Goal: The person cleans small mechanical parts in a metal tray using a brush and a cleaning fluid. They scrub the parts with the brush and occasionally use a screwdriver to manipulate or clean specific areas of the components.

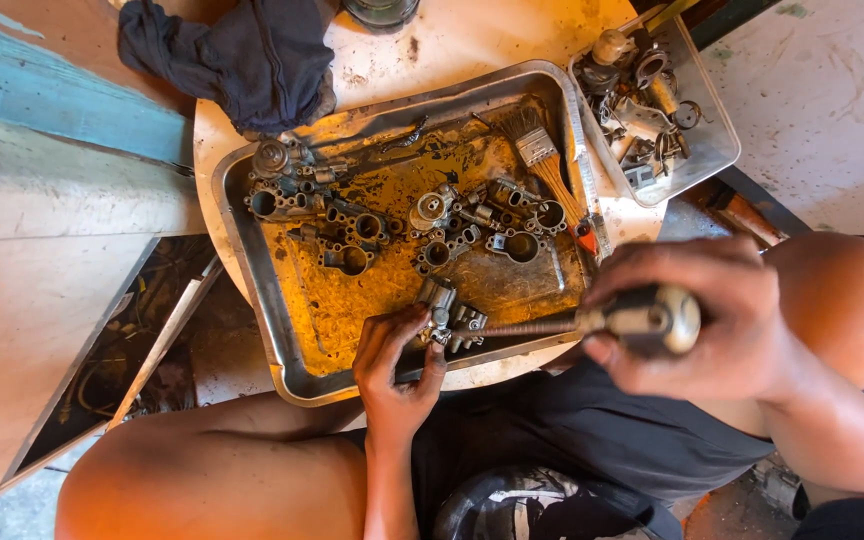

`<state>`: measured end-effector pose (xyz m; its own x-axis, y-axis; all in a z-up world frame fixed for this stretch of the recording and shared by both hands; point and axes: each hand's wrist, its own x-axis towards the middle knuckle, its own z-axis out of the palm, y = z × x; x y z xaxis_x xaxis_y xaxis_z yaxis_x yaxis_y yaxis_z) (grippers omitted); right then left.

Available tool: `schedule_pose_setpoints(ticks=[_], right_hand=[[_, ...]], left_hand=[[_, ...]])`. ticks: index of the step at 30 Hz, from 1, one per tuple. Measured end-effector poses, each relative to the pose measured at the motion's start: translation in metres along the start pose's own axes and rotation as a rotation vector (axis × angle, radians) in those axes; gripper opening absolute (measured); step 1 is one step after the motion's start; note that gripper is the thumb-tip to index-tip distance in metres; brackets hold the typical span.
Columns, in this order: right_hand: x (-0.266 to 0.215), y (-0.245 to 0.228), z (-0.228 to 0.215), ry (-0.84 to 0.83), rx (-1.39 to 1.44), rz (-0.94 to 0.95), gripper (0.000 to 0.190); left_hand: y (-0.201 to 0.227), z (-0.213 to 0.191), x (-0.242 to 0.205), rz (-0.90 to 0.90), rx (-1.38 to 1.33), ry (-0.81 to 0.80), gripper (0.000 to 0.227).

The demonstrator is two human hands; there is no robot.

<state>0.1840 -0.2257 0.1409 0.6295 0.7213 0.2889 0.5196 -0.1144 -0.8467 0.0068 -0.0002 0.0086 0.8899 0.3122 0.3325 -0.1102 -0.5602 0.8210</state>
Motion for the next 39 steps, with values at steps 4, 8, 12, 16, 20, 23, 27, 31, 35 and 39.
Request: schedule_pose_setpoints(ticks=[4, 8, 12, 16, 20, 23, 27, 31, 35, 39], right_hand=[[0.009, 0.008, -0.022, -0.102, 0.060, 0.302, 0.023], [0.020, 0.003, -0.028, -0.047, 0.357, 0.477, 0.014], [0.026, -0.002, -0.030, -0.013, 0.262, 0.539, 0.013], [0.032, -0.008, -0.028, -0.068, 0.280, 0.481, 0.015], [0.027, 0.003, -0.021, -0.094, 0.279, 0.448, 0.013], [0.020, 0.014, -0.012, -0.094, 0.362, 0.295, 0.013], [0.028, -0.010, 0.002, -0.050, 0.457, 0.379, 0.008], [0.039, -0.027, 0.012, -0.027, 0.408, 0.432, 0.019], [0.035, -0.006, 0.015, -0.039, 0.531, 0.300, 0.021], [0.041, -0.022, 0.000, -0.316, 0.213, 0.140, 0.020]], left_hand=[[0.000, -0.001, -0.004, 0.018, 0.035, -0.030, 0.035], [0.002, -0.003, -0.007, 0.021, 0.062, -0.040, 0.036], [0.009, -0.003, 0.001, 0.051, 0.092, -0.035, 0.031], [0.012, -0.004, 0.002, 0.054, 0.091, -0.034, 0.037], [0.022, -0.014, -0.003, -0.004, 0.073, -0.008, 0.066], [0.053, -0.035, 0.008, 0.144, 0.308, 0.374, 0.042], [0.109, -0.045, 0.069, 0.226, 0.582, 0.028, 0.045], [0.097, -0.036, 0.108, 0.606, 0.659, -0.206, 0.024], [0.060, -0.031, 0.104, 0.769, 0.730, -0.092, 0.016], [0.063, -0.043, 0.107, 0.627, 0.573, -0.393, 0.011]])
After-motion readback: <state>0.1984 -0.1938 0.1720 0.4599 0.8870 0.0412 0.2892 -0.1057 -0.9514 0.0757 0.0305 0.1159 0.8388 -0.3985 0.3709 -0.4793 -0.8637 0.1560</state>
